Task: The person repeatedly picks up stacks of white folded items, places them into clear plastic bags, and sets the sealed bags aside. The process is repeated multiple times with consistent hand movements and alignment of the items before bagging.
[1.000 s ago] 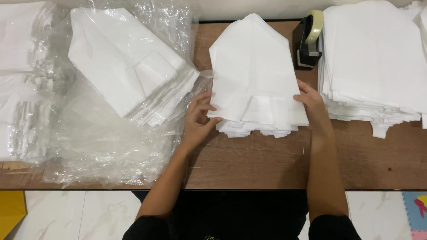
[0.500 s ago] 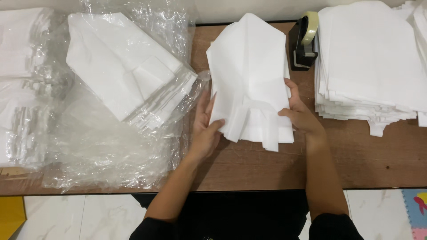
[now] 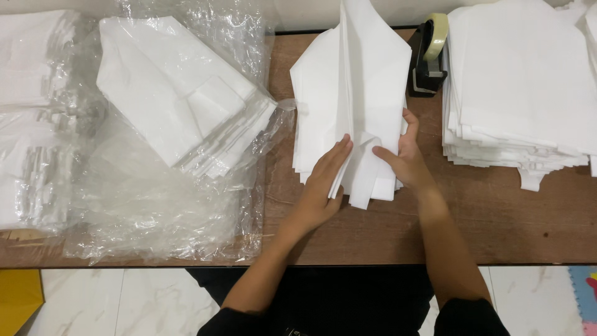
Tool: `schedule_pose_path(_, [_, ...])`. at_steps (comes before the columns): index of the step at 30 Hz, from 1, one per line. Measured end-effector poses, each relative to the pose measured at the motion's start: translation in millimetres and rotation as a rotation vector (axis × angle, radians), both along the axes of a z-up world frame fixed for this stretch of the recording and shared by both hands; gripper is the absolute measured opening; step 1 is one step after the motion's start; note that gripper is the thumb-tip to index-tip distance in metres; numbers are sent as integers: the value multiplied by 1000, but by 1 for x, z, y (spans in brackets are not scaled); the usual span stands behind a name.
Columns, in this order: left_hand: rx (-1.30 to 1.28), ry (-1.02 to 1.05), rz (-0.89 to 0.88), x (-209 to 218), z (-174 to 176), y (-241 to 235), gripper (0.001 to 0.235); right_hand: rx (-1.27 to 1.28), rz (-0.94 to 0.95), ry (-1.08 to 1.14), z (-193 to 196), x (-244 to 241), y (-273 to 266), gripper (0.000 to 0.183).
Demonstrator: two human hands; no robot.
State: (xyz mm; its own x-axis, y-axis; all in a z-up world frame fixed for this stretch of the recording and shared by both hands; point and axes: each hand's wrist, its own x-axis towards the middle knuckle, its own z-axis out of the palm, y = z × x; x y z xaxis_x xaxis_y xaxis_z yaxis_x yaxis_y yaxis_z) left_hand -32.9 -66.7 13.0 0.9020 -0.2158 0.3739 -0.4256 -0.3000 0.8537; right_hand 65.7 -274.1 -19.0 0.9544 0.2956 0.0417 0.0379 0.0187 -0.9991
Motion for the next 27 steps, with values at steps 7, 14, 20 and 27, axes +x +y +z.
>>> schedule_pose_path(7, [-153,161,314,0,-12,12,71,-145,-187,34,10,-4,11,73])
schedule_pose_path(14, [65,103,172,-5,-6,3,73,-443,-278,33,26,-15,25,94])
schedule_pose_path(20, [286,-44,-46,-3,-21,-8,81,-384,-229,35,53,-30,39,55])
schedule_pose_path(27, [465,-36,-101,-2,-39,-9,69,-75,-66,138,18,-17,21,56])
